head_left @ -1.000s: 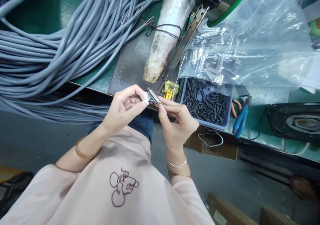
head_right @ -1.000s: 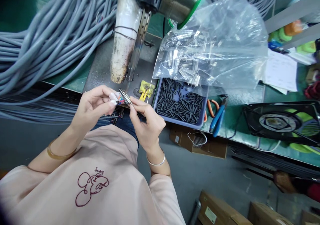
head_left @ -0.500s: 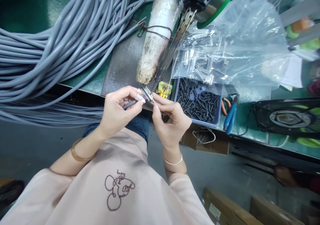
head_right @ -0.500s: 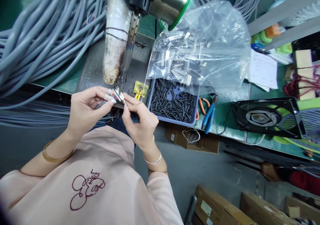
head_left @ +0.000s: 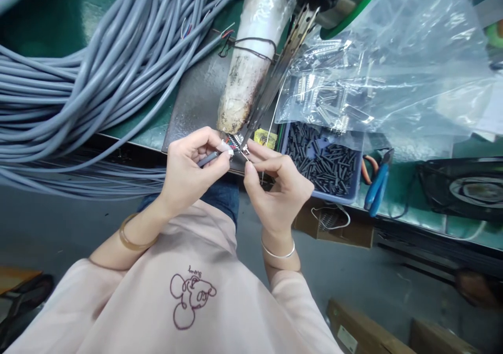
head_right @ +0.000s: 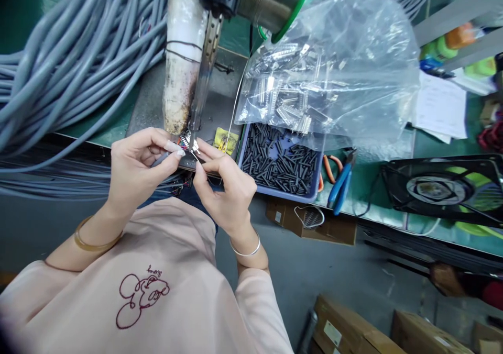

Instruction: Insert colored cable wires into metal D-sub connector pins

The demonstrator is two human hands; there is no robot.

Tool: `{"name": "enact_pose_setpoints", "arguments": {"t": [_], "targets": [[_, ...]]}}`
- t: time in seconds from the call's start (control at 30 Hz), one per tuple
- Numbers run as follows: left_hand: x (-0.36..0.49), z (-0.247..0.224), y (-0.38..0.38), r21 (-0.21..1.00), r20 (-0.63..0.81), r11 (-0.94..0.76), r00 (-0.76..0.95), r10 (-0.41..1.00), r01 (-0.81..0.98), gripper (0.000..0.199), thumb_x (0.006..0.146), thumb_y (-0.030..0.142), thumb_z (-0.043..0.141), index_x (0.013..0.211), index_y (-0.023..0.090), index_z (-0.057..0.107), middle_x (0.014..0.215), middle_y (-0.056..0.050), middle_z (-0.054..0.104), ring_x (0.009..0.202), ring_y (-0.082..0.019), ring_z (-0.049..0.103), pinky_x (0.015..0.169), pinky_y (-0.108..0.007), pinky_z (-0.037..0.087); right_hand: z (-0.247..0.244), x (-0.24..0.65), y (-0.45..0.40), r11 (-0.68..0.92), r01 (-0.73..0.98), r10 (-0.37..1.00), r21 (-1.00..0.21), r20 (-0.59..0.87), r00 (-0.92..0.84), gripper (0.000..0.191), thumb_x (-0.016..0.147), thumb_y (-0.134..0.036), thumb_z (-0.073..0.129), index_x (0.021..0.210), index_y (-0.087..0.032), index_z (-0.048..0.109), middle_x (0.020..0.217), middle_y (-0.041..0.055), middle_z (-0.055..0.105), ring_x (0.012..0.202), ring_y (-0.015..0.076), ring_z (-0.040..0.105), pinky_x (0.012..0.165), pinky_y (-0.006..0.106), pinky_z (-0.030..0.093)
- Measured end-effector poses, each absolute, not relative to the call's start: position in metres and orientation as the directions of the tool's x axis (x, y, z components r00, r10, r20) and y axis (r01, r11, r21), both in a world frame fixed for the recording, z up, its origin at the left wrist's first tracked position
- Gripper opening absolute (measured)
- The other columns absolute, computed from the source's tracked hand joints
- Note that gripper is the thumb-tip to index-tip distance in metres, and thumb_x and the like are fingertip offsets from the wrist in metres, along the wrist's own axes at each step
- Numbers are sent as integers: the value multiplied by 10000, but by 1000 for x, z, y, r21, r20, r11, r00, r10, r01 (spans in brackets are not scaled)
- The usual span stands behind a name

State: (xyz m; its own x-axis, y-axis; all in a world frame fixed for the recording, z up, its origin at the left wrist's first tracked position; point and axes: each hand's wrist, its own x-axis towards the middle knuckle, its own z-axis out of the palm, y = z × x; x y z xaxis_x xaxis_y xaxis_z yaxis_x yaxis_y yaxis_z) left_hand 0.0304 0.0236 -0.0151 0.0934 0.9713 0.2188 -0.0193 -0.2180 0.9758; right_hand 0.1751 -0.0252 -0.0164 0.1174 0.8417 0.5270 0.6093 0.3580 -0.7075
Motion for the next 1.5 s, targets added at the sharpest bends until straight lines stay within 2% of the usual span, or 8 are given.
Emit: {"name": "enact_pose_setpoints", "arguments": {"t": [0.17, 0.3, 0.57, 0.67, 0.87, 1.1, 1.4, 1.5], "targets": [[30, -10, 25, 969, 248, -246, 89, 965, -35, 128, 748, 43, 676, 700, 157, 644, 689, 41, 646, 605, -46, 586, 553, -139, 473, -10, 175, -24, 358, 659, 822, -662, 558, 114, 133, 910, -135, 687, 844, -233, 626, 1146, 34, 809, 986, 192, 803, 833, 293, 682], [30, -10, 25, 969, 246, -241, 101, 964, -58, 131, 739, 34, 679, 699, 156, 650, 701, 37, 660, 630, -50, 616, 586, -139, 502, -7, 175, -23, 375, 708, 796, -598, 599, 84, 132, 896, -113, 712, 879, -232, 656, 1095, 15, 822, 971, 161, 801, 798, 226, 648], [29, -6, 26, 978, 207, -205, 111, 972, -28, 122, 733, 53, 674, 685, 160, 645, 680, 37, 642, 616, -56, 614, 573, -147, 506, -7, 174, -21, 407, 822, 732, -398, 681, -32, 137, 905, -97, 716, 958, -216, 675, 1069, 20, 826, 963, 148, 802, 847, 206, 624], [29, -5, 26, 984, 177, -175, 118, 977, -31, 112, 735, 67, 673, 683, 162, 643, 678, 35, 642, 613, -60, 617, 578, -154, 512, -6, 173, -22, 393, 856, 717, -335, 695, -57, 126, 901, -118, 727, 923, -217, 653, 1077, 32, 826, 918, 144, 807, 789, 189, 616], [27, -8, 23, 994, 96, -86, 167, 981, -63, 115, 726, 75, 676, 658, 158, 635, 702, 19, 665, 655, -74, 633, 620, -164, 529, -7, 176, -26, 391, 849, 753, -355, 654, -73, 189, 908, -124, 711, 827, -228, 575, 1083, 35, 826, 797, 126, 805, 685, 180, 602], [29, -9, 22, 996, 84, -79, 162, 983, -38, 97, 731, 95, 665, 667, 159, 631, 693, 20, 649, 618, -67, 588, 579, -165, 484, -11, 178, -25, 382, 837, 764, -392, 643, -47, 133, 919, -138, 716, 873, -229, 630, 1056, 19, 829, 894, 153, 810, 742, 205, 619], [29, -4, 23, 986, 164, -166, 102, 981, 9, 106, 739, 97, 665, 673, 170, 626, 658, 34, 609, 576, -59, 534, 537, -169, 441, -10, 174, -17, 426, 811, 711, -401, 703, -26, 135, 895, -118, 737, 922, -229, 665, 1023, 21, 830, 921, 159, 809, 816, 216, 631], [29, -2, 24, 987, 160, -163, 117, 980, 10, 101, 736, 104, 661, 674, 175, 627, 661, 29, 609, 583, -69, 541, 536, -179, 446, -8, 173, -18, 416, 819, 706, -395, 708, -18, 134, 893, -134, 741, 912, -239, 658, 1041, 30, 829, 897, 176, 813, 784, 237, 643]]}}
